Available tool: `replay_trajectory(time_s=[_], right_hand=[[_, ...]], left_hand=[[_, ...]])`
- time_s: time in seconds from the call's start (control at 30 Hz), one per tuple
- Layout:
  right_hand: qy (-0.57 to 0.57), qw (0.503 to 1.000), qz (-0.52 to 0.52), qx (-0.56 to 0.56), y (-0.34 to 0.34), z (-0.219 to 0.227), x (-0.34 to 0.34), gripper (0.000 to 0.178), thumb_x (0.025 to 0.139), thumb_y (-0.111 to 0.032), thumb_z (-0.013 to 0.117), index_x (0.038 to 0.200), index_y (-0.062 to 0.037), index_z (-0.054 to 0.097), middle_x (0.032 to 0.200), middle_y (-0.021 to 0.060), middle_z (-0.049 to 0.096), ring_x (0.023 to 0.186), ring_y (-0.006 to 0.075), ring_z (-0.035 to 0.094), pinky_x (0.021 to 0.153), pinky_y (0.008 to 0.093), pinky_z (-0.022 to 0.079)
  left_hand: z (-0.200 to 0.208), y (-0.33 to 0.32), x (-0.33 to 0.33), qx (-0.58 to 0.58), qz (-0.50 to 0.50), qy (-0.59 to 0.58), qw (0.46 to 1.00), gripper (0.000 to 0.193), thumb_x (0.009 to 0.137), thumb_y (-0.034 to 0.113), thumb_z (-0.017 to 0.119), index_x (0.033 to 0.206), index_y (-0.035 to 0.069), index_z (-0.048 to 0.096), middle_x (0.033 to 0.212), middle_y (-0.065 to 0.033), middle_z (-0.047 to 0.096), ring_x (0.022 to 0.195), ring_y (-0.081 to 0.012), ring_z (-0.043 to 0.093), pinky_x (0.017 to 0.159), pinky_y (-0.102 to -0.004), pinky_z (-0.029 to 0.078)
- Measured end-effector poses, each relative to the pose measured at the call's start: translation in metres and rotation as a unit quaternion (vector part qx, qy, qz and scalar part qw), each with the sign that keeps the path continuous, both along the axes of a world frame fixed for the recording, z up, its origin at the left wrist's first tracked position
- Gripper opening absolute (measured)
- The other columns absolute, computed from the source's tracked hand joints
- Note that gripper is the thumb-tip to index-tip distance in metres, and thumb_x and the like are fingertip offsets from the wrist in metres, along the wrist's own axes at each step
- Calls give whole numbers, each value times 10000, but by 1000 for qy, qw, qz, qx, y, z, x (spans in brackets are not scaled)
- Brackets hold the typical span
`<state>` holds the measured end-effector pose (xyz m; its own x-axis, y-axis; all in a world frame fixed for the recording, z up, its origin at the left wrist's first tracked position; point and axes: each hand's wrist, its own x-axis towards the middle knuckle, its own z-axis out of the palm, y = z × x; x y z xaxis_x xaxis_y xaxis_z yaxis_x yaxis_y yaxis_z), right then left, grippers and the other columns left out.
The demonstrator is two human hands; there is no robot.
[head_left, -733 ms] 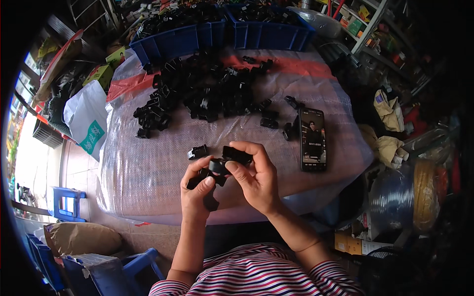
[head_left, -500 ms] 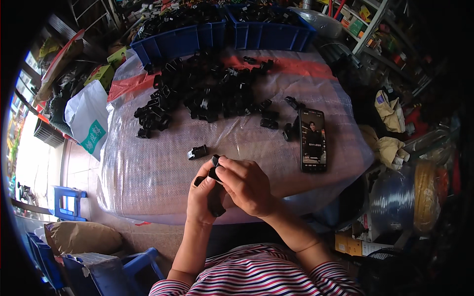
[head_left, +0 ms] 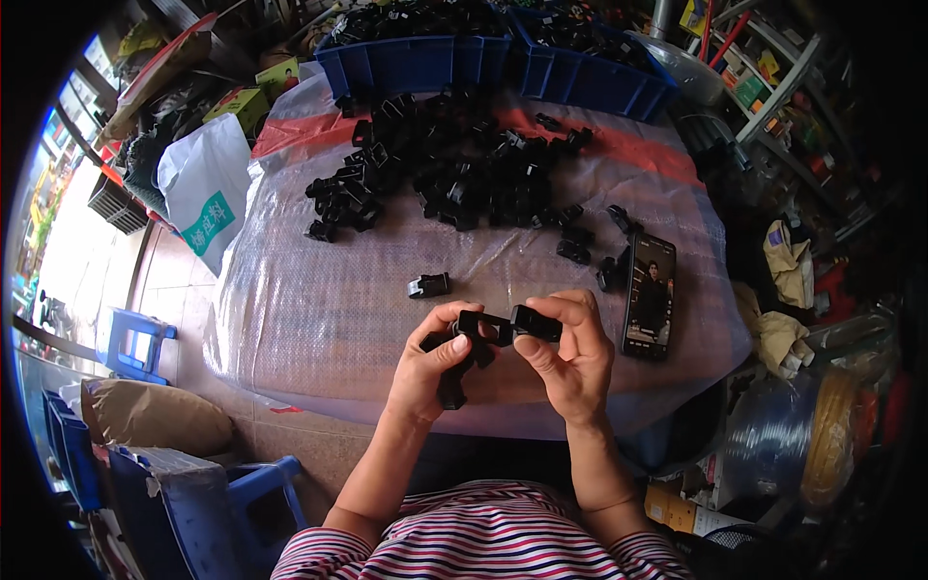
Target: Assemble small black plastic components at a workbench.
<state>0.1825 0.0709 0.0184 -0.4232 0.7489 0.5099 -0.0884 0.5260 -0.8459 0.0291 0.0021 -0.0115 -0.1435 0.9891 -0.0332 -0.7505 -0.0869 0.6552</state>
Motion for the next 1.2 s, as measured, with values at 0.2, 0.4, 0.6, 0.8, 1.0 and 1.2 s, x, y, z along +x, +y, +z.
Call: replay_trajectory(time_s=[0.2,0.4,0.6,0.8,1.0,1.2], right_hand=[[-54,996,-26,66,-1,-1,-16,318,713,-173,765,996,-78,655,864,44,563,847,210,519,734,310,437],[-66,993,-42,84,-3,-2,-15,334,703,-158,770,1005,-81,652,873,49,561,840,206,520,735,312,442],[-45,999,19,8,1,-5,-16,325,683,-126,780,977,-91,647,943,65,574,900,208,549,755,302,466],[-107,991,64,43,-1,2,-14,310,735,-111,745,1025,-68,642,1069,93,602,972,211,598,833,292,483],[-56,955,148,-253,-3,-4,-2,294,873,-160,629,1123,-14,579,1117,63,577,1029,153,552,859,276,460],[-4,958,138,-250,-6,-4,-4,235,860,-76,631,1068,6,559,945,26,571,843,92,561,763,206,453]], left_hand=[[-1,-5,-1,-10,1,1,1000,352,802,125,683,1119,20,570,1009,-49,607,923,-152,574,854,-292,449],[0,-3,-3,-17,-5,56,998,368,797,106,683,1143,31,583,1022,-41,612,938,-135,565,861,-282,442],[5,-2,-6,3,8,140,990,370,801,114,674,1151,27,589,1027,-42,617,965,-143,564,882,-284,433],[2,-7,-4,13,58,270,961,327,813,175,673,1090,16,605,1008,-54,616,964,-153,563,872,-283,421],[6,-4,-10,30,140,409,901,313,787,182,700,1021,-8,615,999,-87,615,960,-180,571,869,-286,420],[4,-3,-9,82,168,416,890,307,778,156,711,1028,5,615,975,-89,619,909,-186,581,821,-287,441]])
